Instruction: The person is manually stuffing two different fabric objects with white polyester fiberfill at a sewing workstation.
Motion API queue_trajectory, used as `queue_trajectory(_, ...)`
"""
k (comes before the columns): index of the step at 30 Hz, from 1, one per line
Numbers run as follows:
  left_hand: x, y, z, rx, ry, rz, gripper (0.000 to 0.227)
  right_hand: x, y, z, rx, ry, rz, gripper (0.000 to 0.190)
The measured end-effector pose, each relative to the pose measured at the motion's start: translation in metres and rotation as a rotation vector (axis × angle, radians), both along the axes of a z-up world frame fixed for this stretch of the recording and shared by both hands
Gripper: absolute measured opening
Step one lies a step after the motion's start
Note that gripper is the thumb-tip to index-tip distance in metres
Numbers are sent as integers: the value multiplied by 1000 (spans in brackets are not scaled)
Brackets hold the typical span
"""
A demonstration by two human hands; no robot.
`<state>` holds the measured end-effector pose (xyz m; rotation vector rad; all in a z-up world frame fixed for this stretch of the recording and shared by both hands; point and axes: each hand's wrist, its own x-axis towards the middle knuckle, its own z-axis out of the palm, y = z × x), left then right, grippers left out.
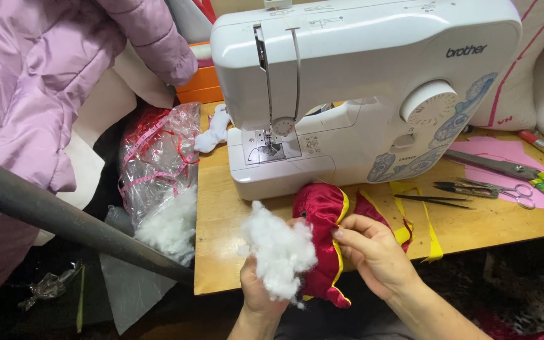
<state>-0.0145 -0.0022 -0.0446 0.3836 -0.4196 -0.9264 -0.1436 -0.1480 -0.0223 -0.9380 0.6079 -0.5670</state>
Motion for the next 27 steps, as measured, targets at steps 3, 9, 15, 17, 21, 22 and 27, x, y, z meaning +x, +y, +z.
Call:
queue_trajectory(3,1,2,2,7,18,-7,82,-1,0,17,24,-13,-4,8)
queue_trajectory(9,2,0,10,11,49,-32,86,-1,0,39,-7,-54,49,8)
queue_trajectory(15,-4,-2,35,307,-439,113,59,4,13,39,-163,-53,5,9)
queue_trajectory(17,-5,1,44,453,-731,210,45,6,22,39,-206,-57,8,11)
queue_trajectory(21,-4,2,55,615,-949,522,23,11,27,40,-234,-66,16,9)
queue_trajectory(22,-4,2,55,630,-833,567,45,11,29,38,-203,-80,2,12)
queue_trajectory(27,9,8,53,474,-949,952,31,12,26,38,-175,-132,6,8)
